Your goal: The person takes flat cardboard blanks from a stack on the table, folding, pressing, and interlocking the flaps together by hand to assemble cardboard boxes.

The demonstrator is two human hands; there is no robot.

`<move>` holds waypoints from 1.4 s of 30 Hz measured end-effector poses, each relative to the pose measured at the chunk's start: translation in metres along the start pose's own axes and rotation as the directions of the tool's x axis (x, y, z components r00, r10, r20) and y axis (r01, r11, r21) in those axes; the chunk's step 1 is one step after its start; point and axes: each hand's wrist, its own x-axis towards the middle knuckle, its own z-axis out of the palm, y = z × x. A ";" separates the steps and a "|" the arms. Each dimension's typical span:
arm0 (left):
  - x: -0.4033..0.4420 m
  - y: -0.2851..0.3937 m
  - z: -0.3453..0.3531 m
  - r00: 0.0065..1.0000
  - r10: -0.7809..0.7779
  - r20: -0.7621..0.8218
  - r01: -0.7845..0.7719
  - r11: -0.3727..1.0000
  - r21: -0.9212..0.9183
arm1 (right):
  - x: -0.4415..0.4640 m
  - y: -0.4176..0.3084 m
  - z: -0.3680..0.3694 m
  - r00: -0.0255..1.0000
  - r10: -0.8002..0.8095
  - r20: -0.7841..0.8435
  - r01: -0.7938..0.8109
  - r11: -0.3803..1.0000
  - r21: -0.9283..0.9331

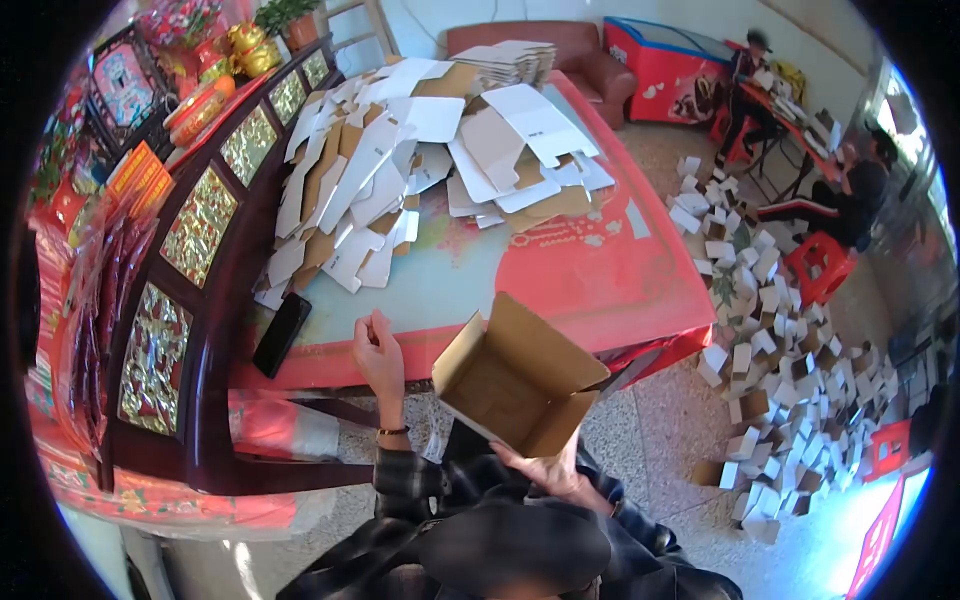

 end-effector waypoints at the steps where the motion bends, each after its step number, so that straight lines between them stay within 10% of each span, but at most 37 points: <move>1: -0.004 -0.001 -0.002 1.000 -0.020 -0.006 0.020 1.000 0.003 | -0.003 -0.009 0.004 0.998 0.067 0.014 -0.068 0.994 0.085; 10: -0.001 0.006 -0.002 0.997 -0.061 -0.040 0.060 0.998 -0.025 | 0.028 -0.005 0.010 0.996 -0.066 0.056 0.083 0.912 -0.401; 13: -0.004 0.004 0.000 0.998 -0.055 -0.029 0.055 0.998 0.009 | 0.062 -0.009 0.007 0.961 -0.252 -0.118 0.189 0.903 -0.386; 14: -0.003 0.007 -0.001 0.997 -0.071 -0.012 0.071 0.997 0.003 | 0.080 -0.048 0.003 0.954 -0.121 -0.276 0.121 0.993 -0.016; 16: -0.001 0.011 -0.003 0.996 -0.090 0.009 0.091 0.996 -0.008 | 0.110 -0.039 -0.004 0.912 -0.214 -0.351 0.182 0.976 -0.123; 25: -0.001 0.005 -0.005 0.992 -0.099 0.082 0.096 0.995 0.037 | 0.142 -0.039 -0.043 0.999 -0.040 0.000 0.040 0.998 0.043; 29: 0.003 0.010 0.001 0.878 -0.338 0.339 0.460 0.789 -0.408 | 0.143 -0.042 -0.054 0.987 -0.124 0.105 0.117 0.990 0.074; 35: 0.014 0.017 0.076 0.720 -0.104 0.686 0.627 0.522 -0.579 | 0.161 -0.052 -0.045 0.965 -0.172 0.198 0.107 0.947 0.302; 42: 0.000 0.055 0.072 0.563 -0.210 0.799 0.731 0.578 -0.363 | 0.178 -0.028 -0.041 0.942 -0.140 0.305 0.218 0.946 -0.239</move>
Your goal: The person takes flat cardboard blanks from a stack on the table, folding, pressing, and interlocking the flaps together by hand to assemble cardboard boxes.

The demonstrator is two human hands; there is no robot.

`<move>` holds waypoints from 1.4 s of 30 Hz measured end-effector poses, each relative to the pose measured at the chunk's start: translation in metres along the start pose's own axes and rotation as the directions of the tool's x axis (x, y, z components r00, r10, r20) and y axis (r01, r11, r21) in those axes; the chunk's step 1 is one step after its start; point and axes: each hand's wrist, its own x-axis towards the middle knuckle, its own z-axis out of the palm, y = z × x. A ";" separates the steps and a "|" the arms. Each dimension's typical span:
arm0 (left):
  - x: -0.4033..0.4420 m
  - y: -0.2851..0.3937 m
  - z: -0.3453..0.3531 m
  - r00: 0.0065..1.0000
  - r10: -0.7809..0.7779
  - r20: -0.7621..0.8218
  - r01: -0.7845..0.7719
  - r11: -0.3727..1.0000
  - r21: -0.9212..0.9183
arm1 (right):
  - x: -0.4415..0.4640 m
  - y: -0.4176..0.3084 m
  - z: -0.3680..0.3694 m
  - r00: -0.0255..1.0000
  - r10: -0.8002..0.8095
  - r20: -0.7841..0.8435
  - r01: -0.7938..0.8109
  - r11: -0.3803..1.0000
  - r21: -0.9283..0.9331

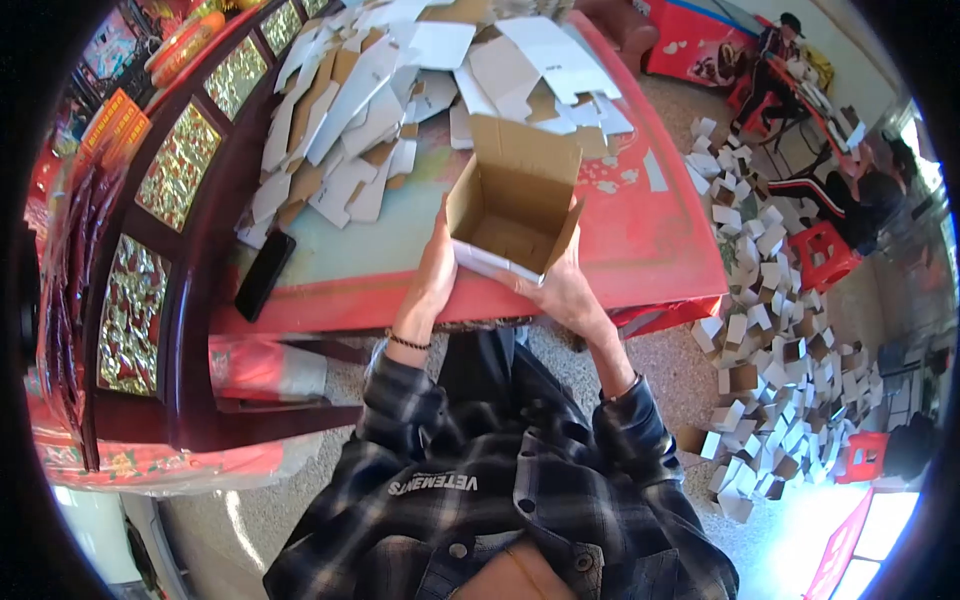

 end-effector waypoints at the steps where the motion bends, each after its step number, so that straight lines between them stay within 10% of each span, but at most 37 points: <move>1: 0.001 0.004 0.000 0.999 -0.022 0.030 0.022 1.000 0.021 | 0.000 0.005 -0.001 1.000 -0.018 0.017 0.019 1.000 -0.025; 7: 0.013 -0.011 -0.012 0.999 0.024 -0.039 -0.021 0.996 0.085 | -0.009 0.000 0.016 0.947 -0.035 -0.318 0.105 0.973 0.205; 10: 0.001 -0.019 -0.023 0.816 0.575 -0.061 -0.360 0.587 0.726 | -0.035 -0.003 0.013 0.779 -0.106 -0.618 0.049 0.993 -0.108; 12: -0.008 -0.019 -0.036 0.712 0.702 -0.013 -0.418 0.439 0.796 | -0.070 -0.012 0.002 0.798 0.108 -0.593 -0.009 0.986 0.168; 18: -0.017 -0.024 -0.046 0.864 0.492 -0.108 -0.244 0.597 0.764 | -0.205 0.013 0.006 0.459 0.420 -0.783 -0.181 0.907 0.381; 25: -0.025 -0.015 -0.039 0.881 0.409 -0.238 -0.190 0.767 0.613 | -0.252 0.046 -0.044 -0.081 0.275 -0.958 -0.312 0.906 0.287; 28: -0.020 -0.012 -0.036 0.887 0.401 -0.228 -0.198 0.778 0.596 | -0.256 0.093 -0.023 -0.133 0.554 -0.822 0.062 0.832 0.551; 30: -0.022 -0.017 -0.040 0.880 0.432 -0.196 -0.263 0.789 0.556 | -0.281 0.144 0.004 -0.091 0.887 -0.454 0.024 0.457 0.889; 32: -0.025 -0.016 -0.043 0.885 0.417 -0.206 -0.234 0.782 0.578 | -0.319 0.223 0.048 0.301 0.923 -0.237 0.086 0.222 0.971; 34: -0.021 -0.017 -0.043 0.885 0.384 -0.262 -0.152 0.773 0.616 | -0.319 0.251 0.092 0.456 0.875 -0.163 0.159 0.100 0.982; 36: -0.020 -0.019 -0.044 0.886 0.376 -0.272 -0.160 0.798 0.582 | -0.301 0.224 0.120 0.311 0.940 -0.142 0.133 0.105 0.986; 40: -0.022 -0.015 -0.042 0.884 0.385 -0.265 -0.181 0.805 0.566 | -0.282 0.161 0.108 0.355 0.914 -0.197 -0.307 0.313 0.899; 42: -0.020 -0.014 -0.039 0.884 0.392 -0.255 -0.189 0.798 0.572 | -0.278 0.162 0.116 0.298 0.931 -0.211 -0.191 0.274 0.942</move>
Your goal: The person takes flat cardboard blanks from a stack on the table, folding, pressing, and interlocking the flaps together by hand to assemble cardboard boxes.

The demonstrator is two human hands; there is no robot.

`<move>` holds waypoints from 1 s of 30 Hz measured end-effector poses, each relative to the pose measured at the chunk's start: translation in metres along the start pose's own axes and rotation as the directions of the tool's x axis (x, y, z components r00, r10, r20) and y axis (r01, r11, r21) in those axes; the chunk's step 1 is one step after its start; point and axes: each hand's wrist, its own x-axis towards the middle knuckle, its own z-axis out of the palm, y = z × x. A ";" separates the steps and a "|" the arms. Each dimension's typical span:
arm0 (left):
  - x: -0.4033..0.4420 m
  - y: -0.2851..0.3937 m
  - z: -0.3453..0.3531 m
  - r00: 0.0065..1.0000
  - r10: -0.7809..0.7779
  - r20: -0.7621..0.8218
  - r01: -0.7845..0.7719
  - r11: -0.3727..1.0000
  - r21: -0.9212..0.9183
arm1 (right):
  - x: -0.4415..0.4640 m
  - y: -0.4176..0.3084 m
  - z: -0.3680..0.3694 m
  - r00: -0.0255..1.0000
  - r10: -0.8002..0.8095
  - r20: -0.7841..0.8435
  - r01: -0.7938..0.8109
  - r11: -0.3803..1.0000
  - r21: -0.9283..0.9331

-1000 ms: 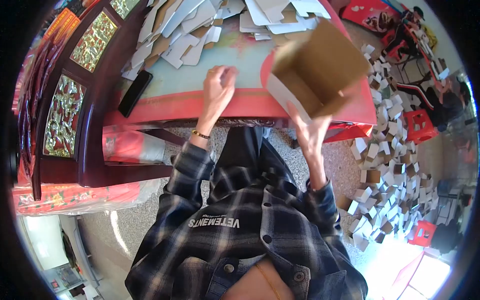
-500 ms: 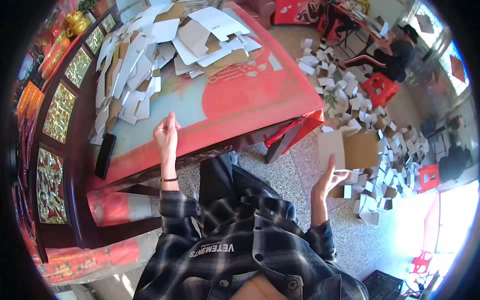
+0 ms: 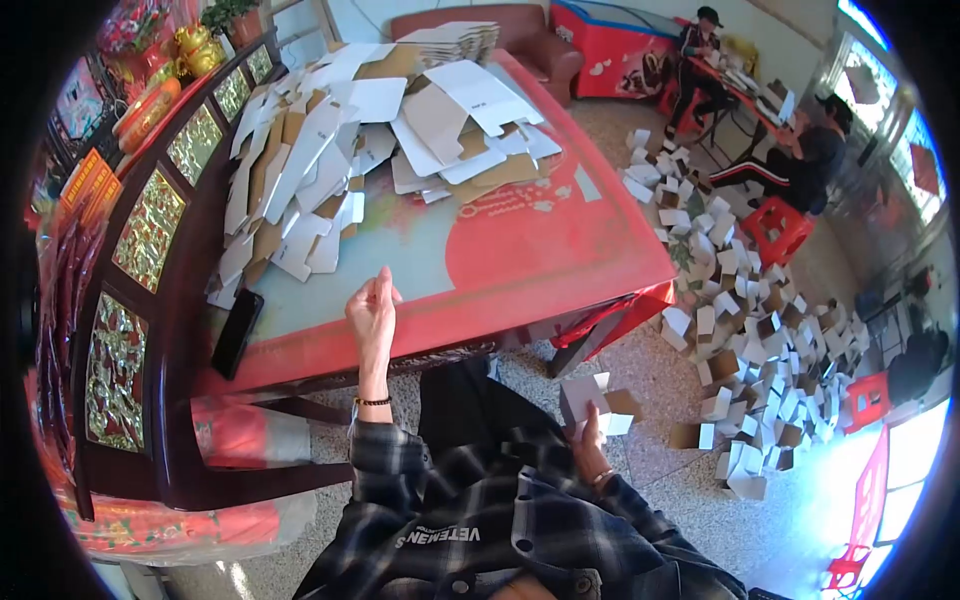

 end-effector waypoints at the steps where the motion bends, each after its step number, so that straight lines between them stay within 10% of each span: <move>1: -0.002 0.004 -0.001 1.000 -0.001 0.002 0.001 1.000 0.009 | 0.004 0.004 -0.002 0.999 0.047 -0.017 -0.046 0.995 0.087; 3: -0.005 0.004 -0.002 1.000 -0.027 -0.002 0.027 1.000 0.000 | 0.052 0.035 -0.031 0.950 0.307 0.061 -0.309 0.890 0.335; 7: -0.005 0.001 -0.001 0.999 -0.043 -0.025 0.043 0.999 0.004 | 0.124 0.054 -0.095 0.911 0.321 0.261 -0.407 0.805 0.432; 8: -0.003 -0.007 0.001 0.999 0.009 -0.047 -0.009 1.000 0.004 | 0.121 0.030 -0.088 0.900 0.429 0.078 -0.415 0.788 0.456; 9: -0.001 -0.004 0.000 0.999 0.005 -0.039 -0.006 1.000 -0.010 | 0.134 0.013 -0.114 0.911 0.363 0.193 -0.404 0.878 0.257; 11: -0.007 0.000 -0.002 1.000 -0.008 -0.021 0.007 1.000 -0.017 | 0.189 -0.017 -0.164 0.950 0.213 0.227 -0.260 0.943 0.206; 12: -0.006 0.005 -0.002 1.000 -0.007 -0.016 0.007 1.000 -0.010 | 0.204 -0.052 -0.165 0.948 0.215 -0.233 -0.182 0.971 0.156; 13: -0.006 0.006 -0.002 1.000 -0.007 -0.012 0.007 1.000 -0.002 | 0.199 -0.089 -0.169 0.997 0.007 -0.072 -0.004 0.999 0.043; 21: -0.004 -0.001 -0.003 0.994 0.105 -0.019 -0.100 0.980 0.174 | 0.194 -0.378 -0.205 0.794 -0.522 -0.312 0.492 0.853 -0.175; 30: -0.004 0.005 -0.003 0.999 0.046 -0.021 -0.042 0.988 0.149 | 0.172 -0.356 0.010 0.439 -0.846 -0.303 0.884 0.467 -0.023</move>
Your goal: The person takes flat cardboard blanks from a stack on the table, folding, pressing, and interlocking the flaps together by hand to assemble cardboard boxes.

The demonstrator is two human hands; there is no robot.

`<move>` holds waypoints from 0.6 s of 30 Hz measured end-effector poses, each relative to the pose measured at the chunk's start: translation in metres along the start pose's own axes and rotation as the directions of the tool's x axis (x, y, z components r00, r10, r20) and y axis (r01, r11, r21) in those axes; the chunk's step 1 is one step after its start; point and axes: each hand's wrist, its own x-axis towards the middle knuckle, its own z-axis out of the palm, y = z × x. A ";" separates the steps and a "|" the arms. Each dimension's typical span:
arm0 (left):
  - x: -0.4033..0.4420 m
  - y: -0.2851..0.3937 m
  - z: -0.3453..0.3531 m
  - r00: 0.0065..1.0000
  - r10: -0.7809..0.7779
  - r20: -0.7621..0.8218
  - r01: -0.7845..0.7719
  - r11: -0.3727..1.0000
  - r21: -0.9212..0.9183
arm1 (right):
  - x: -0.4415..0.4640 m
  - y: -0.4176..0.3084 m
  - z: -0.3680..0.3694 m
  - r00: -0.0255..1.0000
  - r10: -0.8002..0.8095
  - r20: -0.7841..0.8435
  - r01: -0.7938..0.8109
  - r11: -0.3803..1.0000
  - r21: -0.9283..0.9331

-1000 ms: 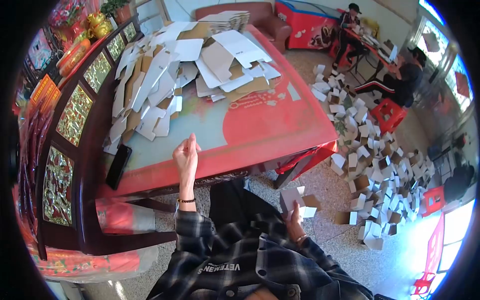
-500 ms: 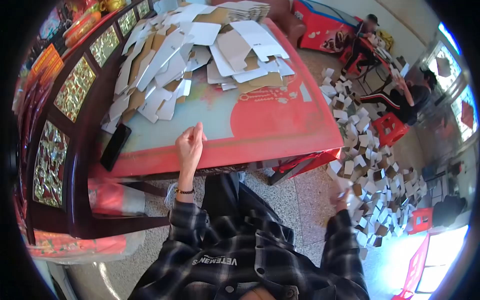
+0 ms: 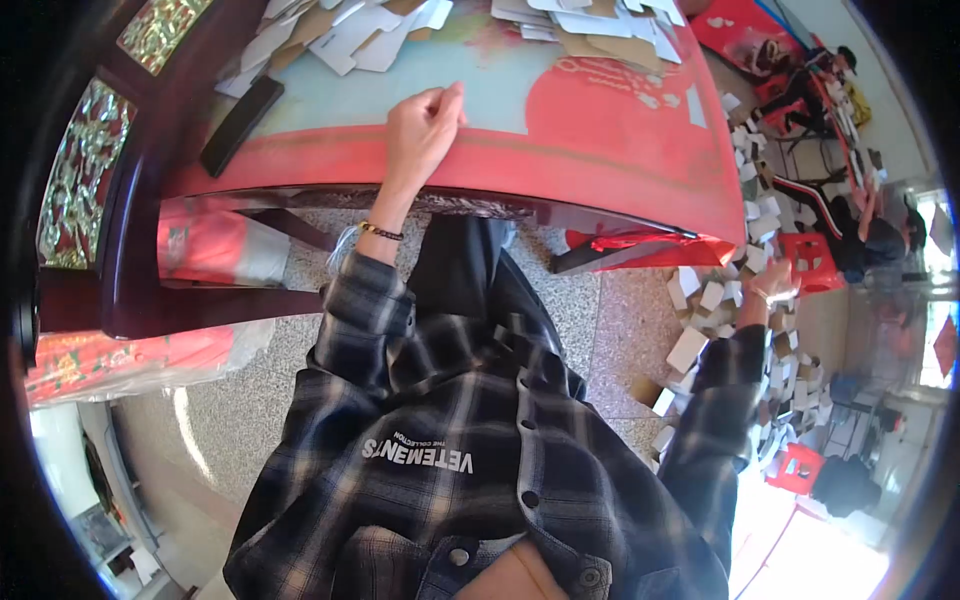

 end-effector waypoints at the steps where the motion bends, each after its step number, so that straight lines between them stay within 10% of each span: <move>1: 0.000 -0.009 0.004 1.000 0.017 -0.011 -0.017 1.000 -0.014 | -0.035 -0.015 0.032 0.994 -0.096 0.060 0.093 0.994 0.051; 6: -0.002 -0.001 0.001 0.999 0.039 -0.022 -0.039 0.999 0.014 | -0.267 -0.142 0.108 0.680 -0.349 0.645 0.351 0.927 0.131; 7: 0.001 -0.009 0.004 0.997 0.061 -0.038 -0.059 0.997 0.049 | -0.313 -0.157 0.110 0.583 -0.317 0.748 0.212 0.948 0.237; 9: -0.002 -0.006 0.003 0.999 0.042 -0.023 -0.043 0.999 -0.011 | -0.384 -0.150 0.098 0.308 0.165 0.937 -0.185 0.976 -0.111; 12: 0.000 -0.013 0.006 0.999 0.031 -0.030 -0.032 0.999 -0.039 | -0.465 -0.152 0.093 -0.146 0.490 0.859 -0.638 0.617 -0.461; 14: -0.001 -0.010 0.006 0.999 0.041 -0.023 -0.041 0.999 -0.026 | -0.485 -0.155 0.092 -0.309 0.411 0.858 -0.757 0.440 -0.483; 18: -0.001 -0.006 0.005 0.999 0.027 -0.028 -0.026 0.999 0.024 | -0.486 -0.188 0.117 -0.318 0.438 0.841 -0.781 0.382 -0.494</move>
